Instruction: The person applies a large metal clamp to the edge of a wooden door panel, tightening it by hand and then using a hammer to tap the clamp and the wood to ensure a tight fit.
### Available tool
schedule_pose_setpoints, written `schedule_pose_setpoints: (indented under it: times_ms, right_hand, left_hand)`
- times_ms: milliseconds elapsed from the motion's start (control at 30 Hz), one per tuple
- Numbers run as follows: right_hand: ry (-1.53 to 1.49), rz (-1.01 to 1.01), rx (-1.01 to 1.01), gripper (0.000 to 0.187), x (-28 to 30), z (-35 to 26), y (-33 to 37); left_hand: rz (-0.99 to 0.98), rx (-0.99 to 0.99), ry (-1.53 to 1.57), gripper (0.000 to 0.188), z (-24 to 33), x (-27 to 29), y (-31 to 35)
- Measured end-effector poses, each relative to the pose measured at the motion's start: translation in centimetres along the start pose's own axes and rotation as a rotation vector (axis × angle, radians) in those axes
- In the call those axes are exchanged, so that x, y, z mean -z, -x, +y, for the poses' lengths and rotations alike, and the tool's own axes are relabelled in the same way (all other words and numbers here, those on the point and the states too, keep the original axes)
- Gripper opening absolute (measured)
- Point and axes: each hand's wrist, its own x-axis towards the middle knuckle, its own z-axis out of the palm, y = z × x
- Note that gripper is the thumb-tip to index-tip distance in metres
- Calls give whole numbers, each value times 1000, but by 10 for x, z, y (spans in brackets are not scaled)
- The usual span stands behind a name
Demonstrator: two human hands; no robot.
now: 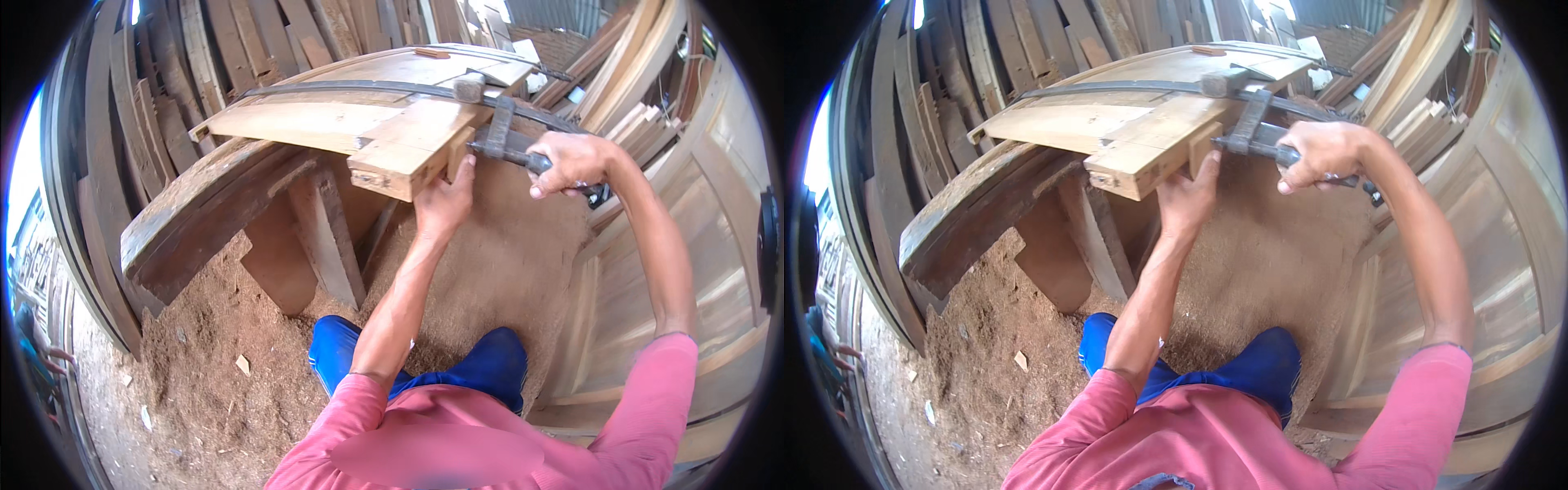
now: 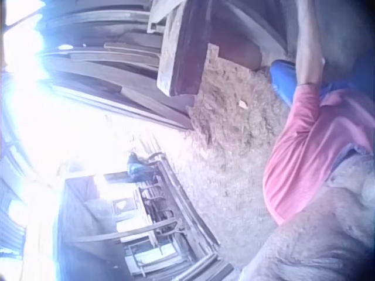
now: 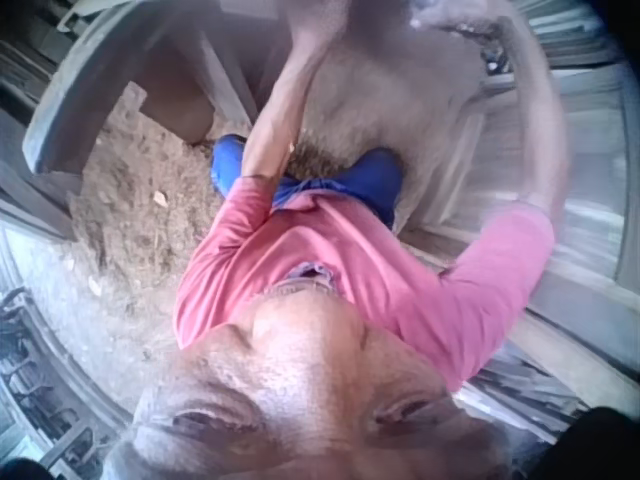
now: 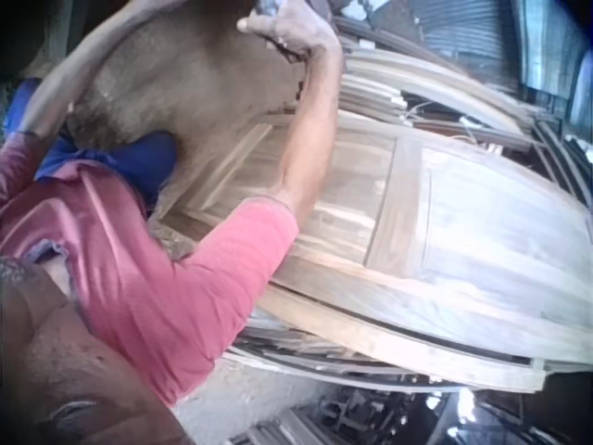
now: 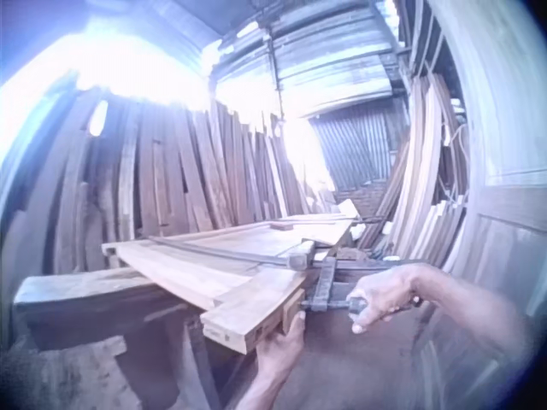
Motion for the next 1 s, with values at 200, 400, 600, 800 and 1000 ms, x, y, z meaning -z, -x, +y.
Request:
schedule_pose_setpoints:
  times_ms: [200, 400, 600, 800, 1000]
  right_hand:
    - [740, 938, 195, 43, -85, -6, 5]
    - [505, 528, -13, 37, -47, -27, 8]
    - [529, 685, 84, 38, -63, -29, 16]
    - [713, 1117, 3, 26, -85, 8, 4]
    - [543, 601, -68, 30, -50, -15, 13]
  left_hand:
    - [-34, 59, 138, 50, -5, 3, 5]
    - [-22, -64, 211, 39, -33, -2, 8]
    - [-41, -69, 163, 42, -35, 3, 9]
    - [-36, -41, 172, 45, -16, 1, 9]
    - [-161, 36, 270, 57, -18, 30, 16]
